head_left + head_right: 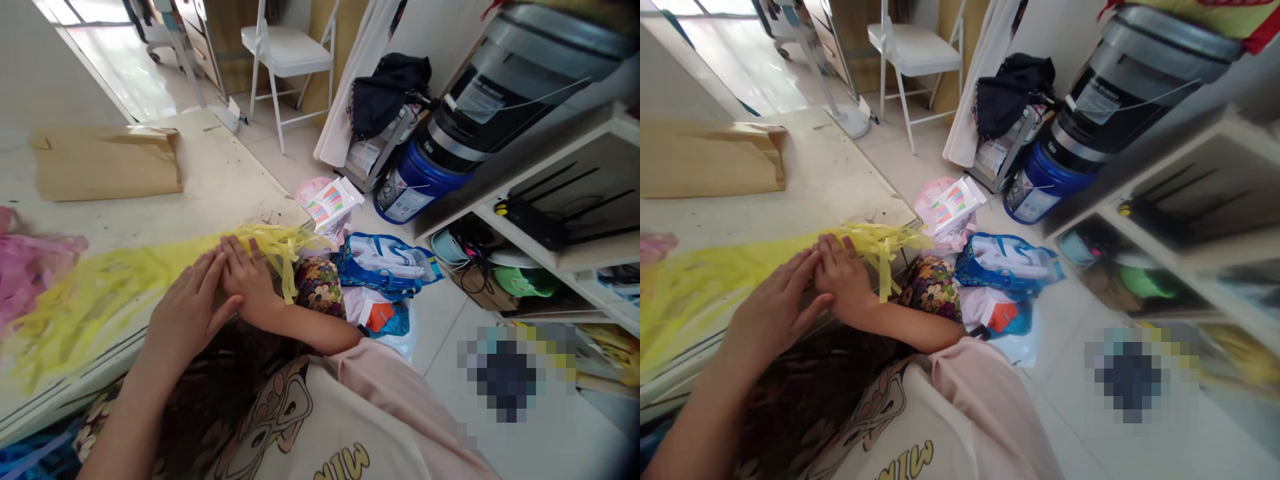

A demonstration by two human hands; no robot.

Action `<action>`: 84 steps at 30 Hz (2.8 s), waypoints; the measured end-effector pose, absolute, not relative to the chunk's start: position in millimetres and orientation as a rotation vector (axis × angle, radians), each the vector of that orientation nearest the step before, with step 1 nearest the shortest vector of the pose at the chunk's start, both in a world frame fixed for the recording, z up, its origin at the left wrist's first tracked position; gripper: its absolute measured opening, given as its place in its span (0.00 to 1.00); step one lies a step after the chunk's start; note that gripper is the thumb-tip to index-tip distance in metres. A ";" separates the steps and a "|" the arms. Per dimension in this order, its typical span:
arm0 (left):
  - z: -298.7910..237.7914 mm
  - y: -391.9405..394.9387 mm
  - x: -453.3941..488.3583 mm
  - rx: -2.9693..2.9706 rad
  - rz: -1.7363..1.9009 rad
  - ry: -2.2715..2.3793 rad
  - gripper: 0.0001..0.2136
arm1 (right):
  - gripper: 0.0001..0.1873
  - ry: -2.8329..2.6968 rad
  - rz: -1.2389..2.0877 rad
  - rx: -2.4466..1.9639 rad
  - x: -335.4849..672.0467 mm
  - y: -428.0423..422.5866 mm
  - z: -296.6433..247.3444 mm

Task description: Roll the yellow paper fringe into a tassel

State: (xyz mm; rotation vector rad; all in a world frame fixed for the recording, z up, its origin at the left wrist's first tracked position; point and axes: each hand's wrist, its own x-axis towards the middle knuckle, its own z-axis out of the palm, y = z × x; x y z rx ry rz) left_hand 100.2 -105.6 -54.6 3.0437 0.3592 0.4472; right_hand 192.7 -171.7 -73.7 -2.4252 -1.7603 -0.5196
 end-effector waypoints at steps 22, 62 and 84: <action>-62.1 -115.3 82.0 3.072 0.553 1.074 0.20 | 0.24 -1.936 -0.438 -2.164 224.2 -177.3 -72.7; -23.8 -72.3 94.1 3.113 0.251 0.791 0.10 | 0.14 -2.249 0.201 -1.918 266.0 -153.1 -16.0; -15.5 -59.1 112.3 3.043 -0.174 1.028 0.12 | 0.16 -2.299 0.541 -2.272 286.6 -130.3 -10.6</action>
